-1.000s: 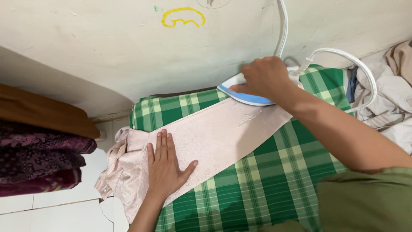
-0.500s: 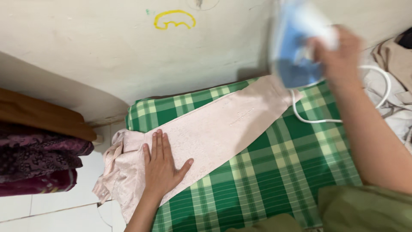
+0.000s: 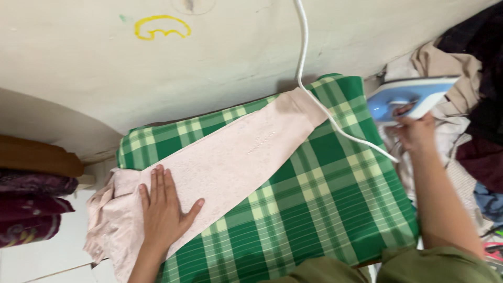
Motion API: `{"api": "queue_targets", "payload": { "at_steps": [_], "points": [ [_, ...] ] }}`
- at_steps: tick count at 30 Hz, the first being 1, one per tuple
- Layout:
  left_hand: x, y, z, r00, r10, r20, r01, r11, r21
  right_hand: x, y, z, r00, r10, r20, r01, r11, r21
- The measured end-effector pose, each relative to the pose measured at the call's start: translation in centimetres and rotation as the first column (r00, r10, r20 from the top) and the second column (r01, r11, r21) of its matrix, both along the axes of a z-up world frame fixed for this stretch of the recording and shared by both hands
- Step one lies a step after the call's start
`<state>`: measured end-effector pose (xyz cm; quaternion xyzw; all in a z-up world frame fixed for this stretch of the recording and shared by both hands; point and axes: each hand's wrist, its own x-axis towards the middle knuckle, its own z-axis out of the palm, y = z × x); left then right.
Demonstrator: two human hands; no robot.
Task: The person irons a light pink dress on a green checkered ironing board. They smooth the fabric, move the iron across the body and sleeves, and repeatedly reposition the dress to iron different sections.
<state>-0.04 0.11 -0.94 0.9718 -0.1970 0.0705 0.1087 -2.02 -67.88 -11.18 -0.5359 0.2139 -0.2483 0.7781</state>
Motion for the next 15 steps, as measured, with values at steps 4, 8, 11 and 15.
{"api": "queue_targets", "payload": {
  "at_steps": [4,8,11,15],
  "points": [
    [0.1,0.1,-0.3,1.0,-0.006,-0.006,0.006,1.0,-0.006,0.5,0.6,-4.3,0.999,-0.008,-0.041,0.011,0.997,0.077],
    [-0.1,0.0,-0.3,1.0,-0.006,-0.006,0.006,1.0,-0.012,1.2,1.4,-6.3,0.993,-0.013,-0.117,0.018,0.999,0.047],
    [0.0,-0.9,-0.6,1.0,-0.011,-0.014,0.012,0.998,0.055,1.6,2.0,-6.5,0.968,-0.052,-0.246,0.026,0.994,-0.107],
    [-0.7,-2.5,-0.2,0.999,-0.015,-0.046,0.02,0.993,0.116,1.7,2.6,-6.1,0.955,-0.085,-0.285,-0.062,0.88,-0.471]
  ]
}}
